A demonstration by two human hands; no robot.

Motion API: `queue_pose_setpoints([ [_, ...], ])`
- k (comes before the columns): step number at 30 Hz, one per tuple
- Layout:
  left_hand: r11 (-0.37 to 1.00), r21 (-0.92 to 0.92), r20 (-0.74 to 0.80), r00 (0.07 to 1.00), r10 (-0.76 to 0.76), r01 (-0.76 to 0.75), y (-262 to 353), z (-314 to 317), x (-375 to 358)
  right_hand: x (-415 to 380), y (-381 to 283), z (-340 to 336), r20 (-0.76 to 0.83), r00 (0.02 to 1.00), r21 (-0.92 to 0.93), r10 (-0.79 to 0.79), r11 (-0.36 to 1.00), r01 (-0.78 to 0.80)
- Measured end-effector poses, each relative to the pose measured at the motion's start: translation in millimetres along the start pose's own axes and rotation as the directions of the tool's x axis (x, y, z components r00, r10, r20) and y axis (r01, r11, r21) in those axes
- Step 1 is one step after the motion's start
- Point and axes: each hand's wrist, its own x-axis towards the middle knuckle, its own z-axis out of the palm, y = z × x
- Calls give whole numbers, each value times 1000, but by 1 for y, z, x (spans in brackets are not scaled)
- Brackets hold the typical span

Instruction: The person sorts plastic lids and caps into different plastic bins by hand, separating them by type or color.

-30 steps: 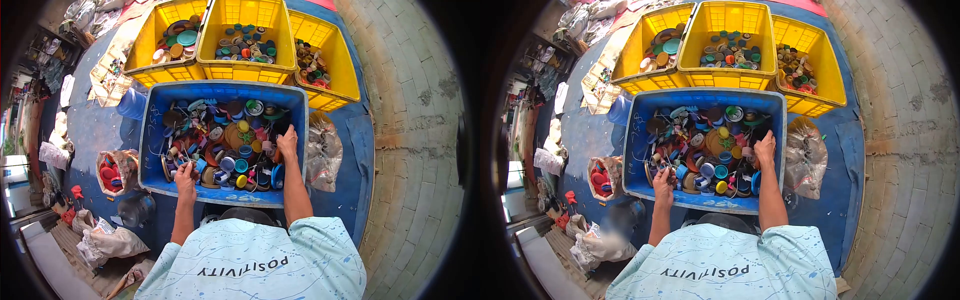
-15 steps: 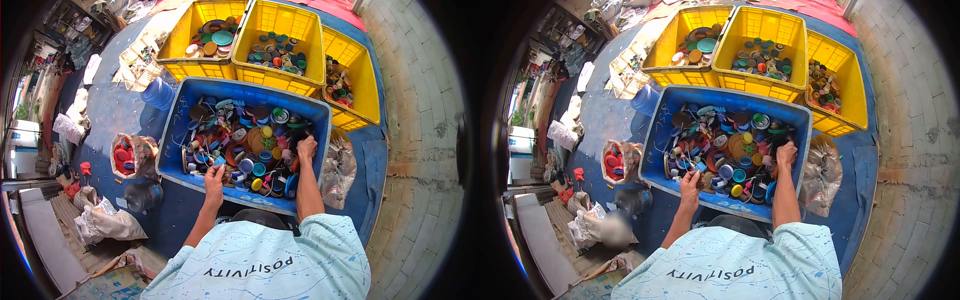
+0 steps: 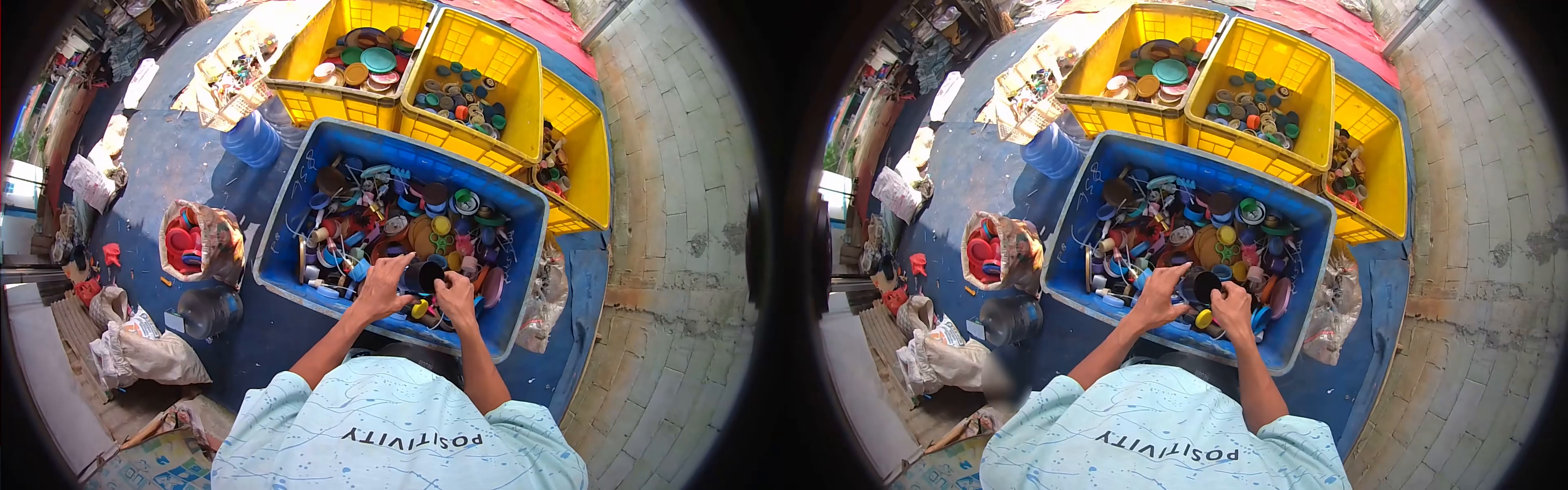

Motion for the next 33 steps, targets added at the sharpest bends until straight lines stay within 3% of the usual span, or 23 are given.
queue_pose_setpoints([
  [4, 999, 39, -7, 1000, 8, -8, -7, 0, 1, 0, -6, 13, 5, 999, -14, -50, 999, 50],
  [9, 999, -29, -54, 998, -16, 15, -13, -14, -3, 4, -19, 19, 157, 987, 87, -30, 996, 16],
  [14, 991, -115, -134, 987, -86, 71, -27, -29, -12, 11, -31, 32, 319, 947, 383, -31, 918, -99],
  [17, 969, -191, -197, 961, -194, 156, -38, -39, -18, 29, -38, 40, 322, 947, 550, -24, 819, -166],
  [18, 908, -351, -167, 939, -301, 229, -39, -44, -19, 36, -41, 42, 315, 949, 599, -10, 778, -190],
  [20, 695, -630, -54, 873, -485, 346, -42, -55, -22, 65, -27, 63, 191, 981, 401, -34, 915, -47],
  [22, 424, -847, 17, 815, -580, 320, -42, -65, -21, 94, -20, 77, 83, 983, 155, -161, 977, 147],
  [24, 257, -910, 71, 734, -676, 325, -57, -66, -27, 123, -18, 90, 31, 963, 70, -268, 962, 265],
  [26, 195, -929, 97, 714, -693, 315, -60, -76, -29, 164, 1, 118, -6, 897, -75, -443, 894, 441],
  [27, 179, -935, 98, 706, -702, 308, -62, -79, -31, 177, 1, 127, 54, 925, -79, -375, 922, 378],
  [30, 170, -940, 81, 677, -731, 295, -61, -89, -37, 208, -4, 148, 89, 861, -253, -501, 825, 506],
  [33, 168, -936, 78, 646, -760, 310, -64, -94, -48, 217, -19, 157, 191, 913, -393, -360, 824, 408],
])
